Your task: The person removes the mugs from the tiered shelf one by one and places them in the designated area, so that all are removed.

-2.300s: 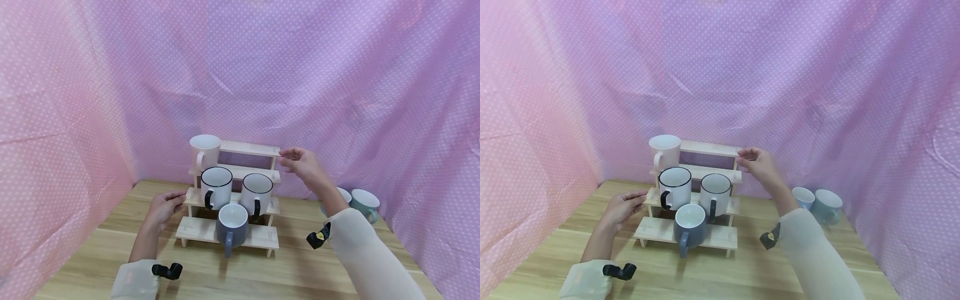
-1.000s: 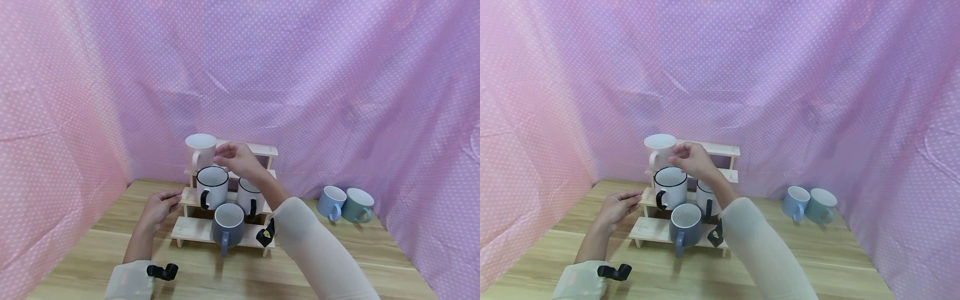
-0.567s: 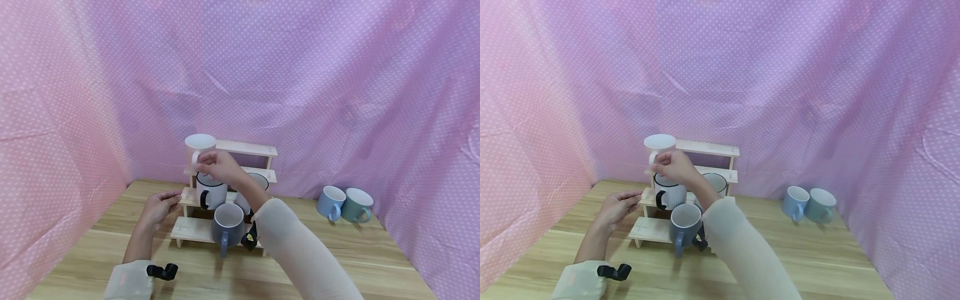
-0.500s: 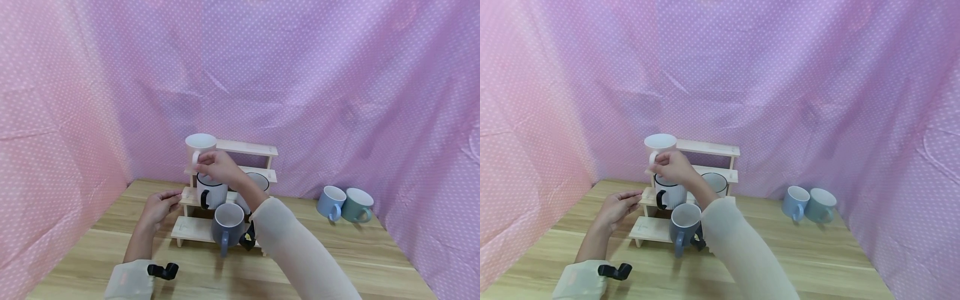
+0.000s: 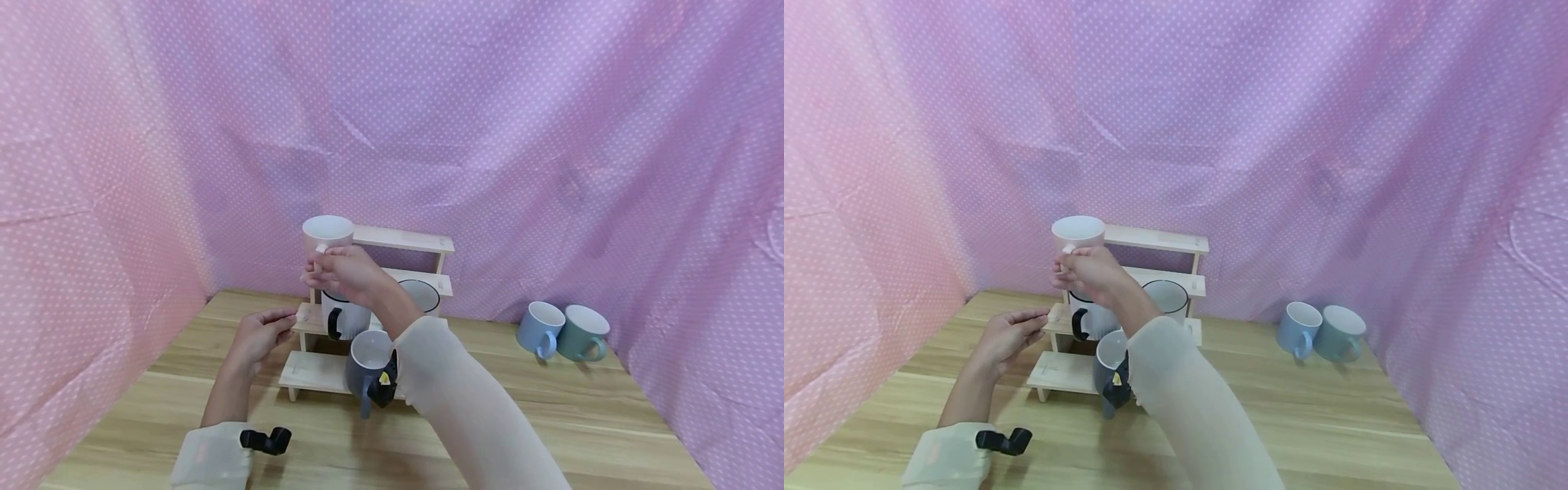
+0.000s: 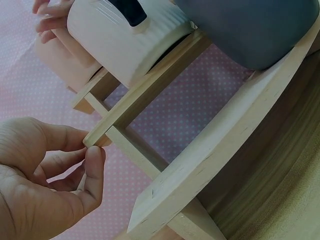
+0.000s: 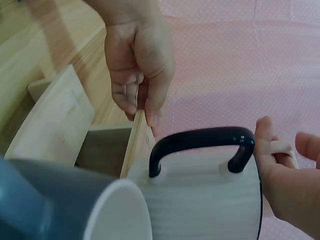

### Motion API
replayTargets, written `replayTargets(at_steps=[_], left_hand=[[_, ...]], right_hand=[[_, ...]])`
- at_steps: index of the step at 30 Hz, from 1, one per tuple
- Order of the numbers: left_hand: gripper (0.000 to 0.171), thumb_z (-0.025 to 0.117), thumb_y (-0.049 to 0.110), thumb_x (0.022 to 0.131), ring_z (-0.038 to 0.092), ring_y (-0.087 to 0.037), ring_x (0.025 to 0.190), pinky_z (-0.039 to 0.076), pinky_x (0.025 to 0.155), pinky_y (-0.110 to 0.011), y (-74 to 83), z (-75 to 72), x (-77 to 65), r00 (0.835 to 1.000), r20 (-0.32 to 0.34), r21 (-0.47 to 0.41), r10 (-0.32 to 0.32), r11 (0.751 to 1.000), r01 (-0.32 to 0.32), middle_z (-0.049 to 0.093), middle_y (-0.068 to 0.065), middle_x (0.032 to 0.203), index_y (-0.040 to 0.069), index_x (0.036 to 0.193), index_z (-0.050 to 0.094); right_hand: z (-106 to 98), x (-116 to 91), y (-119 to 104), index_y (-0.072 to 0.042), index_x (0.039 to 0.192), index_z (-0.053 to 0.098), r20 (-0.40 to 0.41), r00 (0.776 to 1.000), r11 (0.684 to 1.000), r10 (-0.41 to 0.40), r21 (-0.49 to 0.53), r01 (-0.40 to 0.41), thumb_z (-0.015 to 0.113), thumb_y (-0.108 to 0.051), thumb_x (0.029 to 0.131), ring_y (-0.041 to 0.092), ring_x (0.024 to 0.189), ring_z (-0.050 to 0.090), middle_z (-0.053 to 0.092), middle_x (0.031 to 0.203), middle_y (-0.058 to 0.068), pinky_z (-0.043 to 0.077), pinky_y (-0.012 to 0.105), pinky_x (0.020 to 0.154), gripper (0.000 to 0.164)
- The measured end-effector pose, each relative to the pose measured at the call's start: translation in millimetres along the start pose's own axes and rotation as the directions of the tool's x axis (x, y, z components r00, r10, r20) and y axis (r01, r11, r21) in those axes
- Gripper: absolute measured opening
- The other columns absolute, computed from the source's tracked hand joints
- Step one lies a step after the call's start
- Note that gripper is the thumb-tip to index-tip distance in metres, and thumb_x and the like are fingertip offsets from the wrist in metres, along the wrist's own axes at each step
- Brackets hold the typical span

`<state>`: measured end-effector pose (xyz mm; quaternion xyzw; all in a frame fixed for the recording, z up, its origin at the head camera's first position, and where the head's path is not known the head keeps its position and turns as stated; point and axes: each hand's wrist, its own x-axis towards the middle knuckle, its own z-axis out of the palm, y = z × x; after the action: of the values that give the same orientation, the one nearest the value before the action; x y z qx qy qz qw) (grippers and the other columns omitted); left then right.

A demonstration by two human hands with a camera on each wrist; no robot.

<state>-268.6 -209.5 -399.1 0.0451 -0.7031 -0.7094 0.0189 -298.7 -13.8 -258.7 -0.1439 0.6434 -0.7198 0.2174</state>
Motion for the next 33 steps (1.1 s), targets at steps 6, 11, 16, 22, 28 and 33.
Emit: replayTargets(at_steps=[6,11,16,22,28,33], left_hand=[[0.041,0.064,0.010,0.102,0.062,-0.003,0.088,0.058,0.080,-0.018,0.7,0.0,-0.5,1.000,0.001,0.000,-0.001,1.000,0.001,0.066,0.001,0.107,-0.011,0.137,0.056],[0.041,0.064,0.008,0.102,0.062,-0.003,0.088,0.058,0.079,-0.017,-0.6,0.0,1.5,1.000,-0.002,-0.006,0.005,1.000,-0.005,0.066,0.001,0.107,-0.013,0.136,0.056],[0.040,0.064,0.008,0.102,0.062,-0.003,0.089,0.058,0.079,-0.018,0.0,-0.1,2.7,1.000,-0.003,-0.001,0.000,1.000,0.000,0.066,0.000,0.108,-0.012,0.136,0.057],[0.041,0.064,0.007,0.102,0.061,-0.002,0.087,0.058,0.077,-0.017,0.6,-0.5,2.1,1.000,-0.003,-0.015,-0.003,1.000,0.003,0.066,0.000,0.107,-0.013,0.137,0.055],[0.038,0.064,0.005,0.101,0.062,-0.004,0.086,0.058,0.076,-0.018,-1.1,-0.6,2.9,1.000,-0.011,-0.027,0.001,1.000,-0.002,0.067,0.001,0.104,-0.014,0.134,0.058],[0.037,0.064,0.005,0.101,0.061,-0.004,0.087,0.058,0.077,-0.017,-2.1,-0.2,3.9,1.000,-0.013,-0.024,0.008,1.000,-0.009,0.066,0.001,0.105,-0.014,0.133,0.058]], right_hand=[[8.4,4.6,3.0,0.017,0.128,0.057,-0.069,0.998,0.996,-0.002,0.094,0.008,0.048,-0.018,0.111,0.030,0.106,0.068,0.062,0.102,0.013,0.059,0.032,0.094,0.041],[12.2,6.7,6.3,0.016,0.122,0.060,-0.102,0.994,0.996,-0.024,0.088,0.033,0.048,-0.021,0.111,0.032,0.104,0.068,0.062,0.098,0.011,0.060,0.032,0.091,0.041],[14.2,7.3,8.3,0.011,0.109,0.064,-0.137,0.989,0.996,-0.052,0.059,0.061,0.047,-0.022,0.111,0.036,0.109,0.068,0.063,0.095,0.010,0.061,0.030,0.087,0.037],[16.1,7.4,8.7,0.008,0.102,0.066,-0.185,0.980,0.997,-0.066,0.032,0.074,0.051,-0.023,0.110,0.019,0.083,0.066,0.063,0.092,0.008,0.062,0.028,0.081,0.035],[14.2,5.1,7.6,0.010,0.106,0.067,-0.206,0.975,0.996,-0.083,-0.001,0.085,0.054,-0.025,0.109,0.018,0.082,0.065,0.063,0.091,0.007,0.061,0.026,0.076,0.037],[8.4,0.0,3.8,0.014,0.110,0.065,-0.178,0.977,0.993,-0.116,-0.031,0.112,0.054,-0.024,0.109,0.017,0.079,0.063,0.062,0.089,0.006,0.059,0.023,0.073,0.039]])
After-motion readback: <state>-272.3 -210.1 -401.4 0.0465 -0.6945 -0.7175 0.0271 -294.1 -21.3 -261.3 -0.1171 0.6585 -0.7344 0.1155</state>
